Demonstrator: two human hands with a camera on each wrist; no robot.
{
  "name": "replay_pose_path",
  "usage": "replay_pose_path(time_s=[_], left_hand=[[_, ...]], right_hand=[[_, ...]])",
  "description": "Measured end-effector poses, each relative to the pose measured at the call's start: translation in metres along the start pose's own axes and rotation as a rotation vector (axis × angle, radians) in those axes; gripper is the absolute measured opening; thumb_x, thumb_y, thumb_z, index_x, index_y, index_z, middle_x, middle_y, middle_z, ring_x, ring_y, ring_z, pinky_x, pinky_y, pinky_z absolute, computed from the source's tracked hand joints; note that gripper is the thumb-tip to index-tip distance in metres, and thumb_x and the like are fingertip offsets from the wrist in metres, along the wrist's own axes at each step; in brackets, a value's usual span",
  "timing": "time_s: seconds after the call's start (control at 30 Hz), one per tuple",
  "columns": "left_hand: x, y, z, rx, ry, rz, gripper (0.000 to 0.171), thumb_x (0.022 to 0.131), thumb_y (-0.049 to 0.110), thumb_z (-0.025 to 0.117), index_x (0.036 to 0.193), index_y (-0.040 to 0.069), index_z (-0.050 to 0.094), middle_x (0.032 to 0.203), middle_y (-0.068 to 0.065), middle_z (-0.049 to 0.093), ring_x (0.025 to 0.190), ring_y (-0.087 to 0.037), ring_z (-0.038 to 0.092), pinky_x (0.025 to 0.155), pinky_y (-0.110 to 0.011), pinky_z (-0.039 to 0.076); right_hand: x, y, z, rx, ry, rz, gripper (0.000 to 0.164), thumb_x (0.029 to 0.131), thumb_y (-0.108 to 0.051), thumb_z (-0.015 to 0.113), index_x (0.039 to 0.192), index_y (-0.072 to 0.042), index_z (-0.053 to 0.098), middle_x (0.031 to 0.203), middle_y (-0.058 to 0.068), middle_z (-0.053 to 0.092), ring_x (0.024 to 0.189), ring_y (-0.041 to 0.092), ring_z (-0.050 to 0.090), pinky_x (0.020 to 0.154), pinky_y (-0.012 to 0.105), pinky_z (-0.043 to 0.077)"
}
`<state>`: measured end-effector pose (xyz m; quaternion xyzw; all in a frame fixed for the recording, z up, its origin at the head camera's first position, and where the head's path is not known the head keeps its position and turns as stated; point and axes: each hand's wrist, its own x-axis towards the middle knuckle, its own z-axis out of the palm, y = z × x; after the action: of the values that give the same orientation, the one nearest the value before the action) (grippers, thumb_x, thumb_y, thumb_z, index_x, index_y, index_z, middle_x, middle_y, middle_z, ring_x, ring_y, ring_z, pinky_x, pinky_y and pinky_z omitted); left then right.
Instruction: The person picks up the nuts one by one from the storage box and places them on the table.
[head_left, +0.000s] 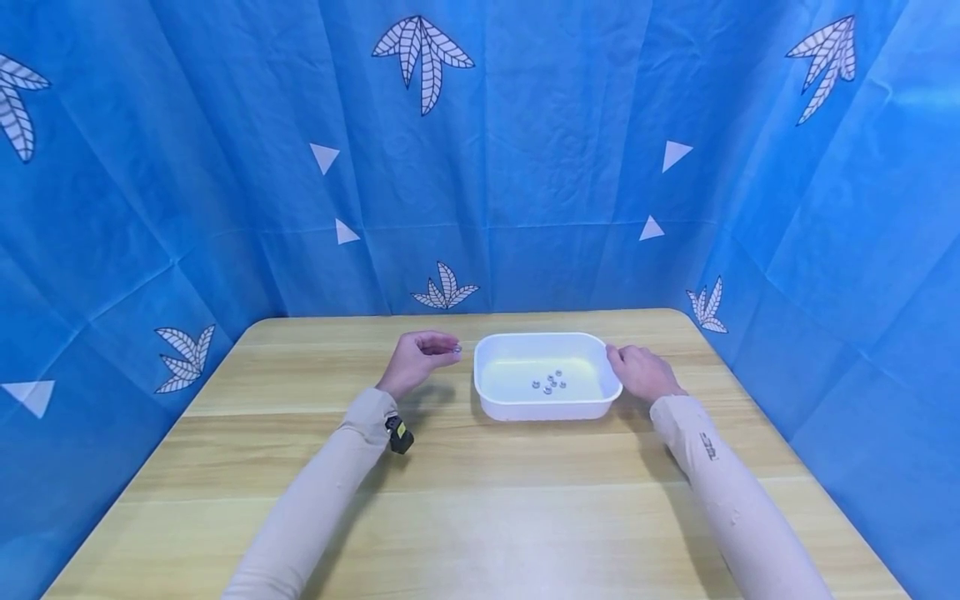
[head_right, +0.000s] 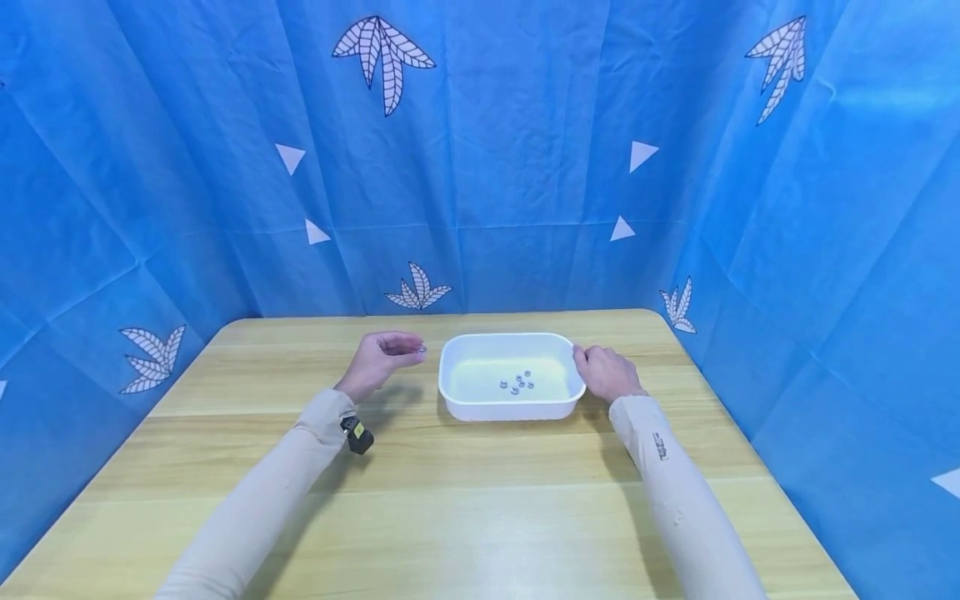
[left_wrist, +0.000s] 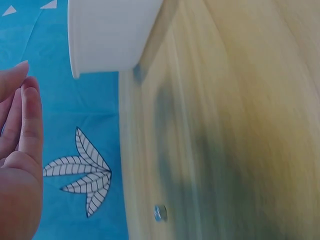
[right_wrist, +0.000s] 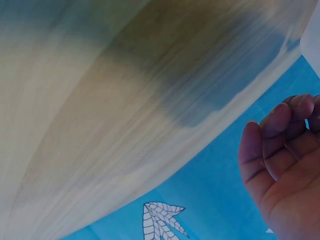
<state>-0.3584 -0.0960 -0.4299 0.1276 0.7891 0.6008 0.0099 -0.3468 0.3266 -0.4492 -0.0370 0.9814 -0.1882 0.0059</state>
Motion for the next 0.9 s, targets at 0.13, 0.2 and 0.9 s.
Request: replay_pose_path(time_s=[0.13, 0.2, 0.9], left_hand=[[-0.002, -0.007, -0.010, -0.004, 0.010, -0.008, 0.039, 0.087, 0.007, 0.080, 0.123, -0.002, 0.069, 0.120, -0.016, 0.076, 0.097, -0.012, 0.074, 0.091, -0.024, 0.060], [-0.003, -0.010, -0.014, -0.001, 0.017, -0.015, 0.038, 0.087, 0.007, 0.081, 0.123, -0.001, 0.070, 0.120, -0.016, 0.076, 0.097, -0.012, 0.074, 0.090, -0.023, 0.059], [-0.013, -0.037, -0.045, 0.057, 0.036, -0.090, 0.039, 0.089, 0.005, 0.078, 0.126, -0.002, 0.067, 0.122, -0.019, 0.074, 0.096, -0.012, 0.074, 0.086, -0.021, 0.060]], right_hand=[[0.001, 0.001, 0.001, -0.002, 0.004, -0.004, 0.077, 0.110, -0.052, 0.017, 0.131, 0.004, 0.065, 0.129, 0.029, 0.067, 0.122, 0.050, 0.063, 0.101, 0.063, 0.051], [0.001, 0.001, 0.001, 0.000, 0.004, -0.001, 0.076, 0.110, -0.051, 0.017, 0.131, 0.004, 0.064, 0.130, 0.029, 0.067, 0.122, 0.050, 0.062, 0.101, 0.063, 0.051], [-0.003, -0.005, -0.001, 0.014, -0.006, 0.015, 0.074, 0.110, -0.050, 0.018, 0.127, 0.004, 0.066, 0.127, 0.029, 0.068, 0.119, 0.049, 0.063, 0.100, 0.063, 0.051]])
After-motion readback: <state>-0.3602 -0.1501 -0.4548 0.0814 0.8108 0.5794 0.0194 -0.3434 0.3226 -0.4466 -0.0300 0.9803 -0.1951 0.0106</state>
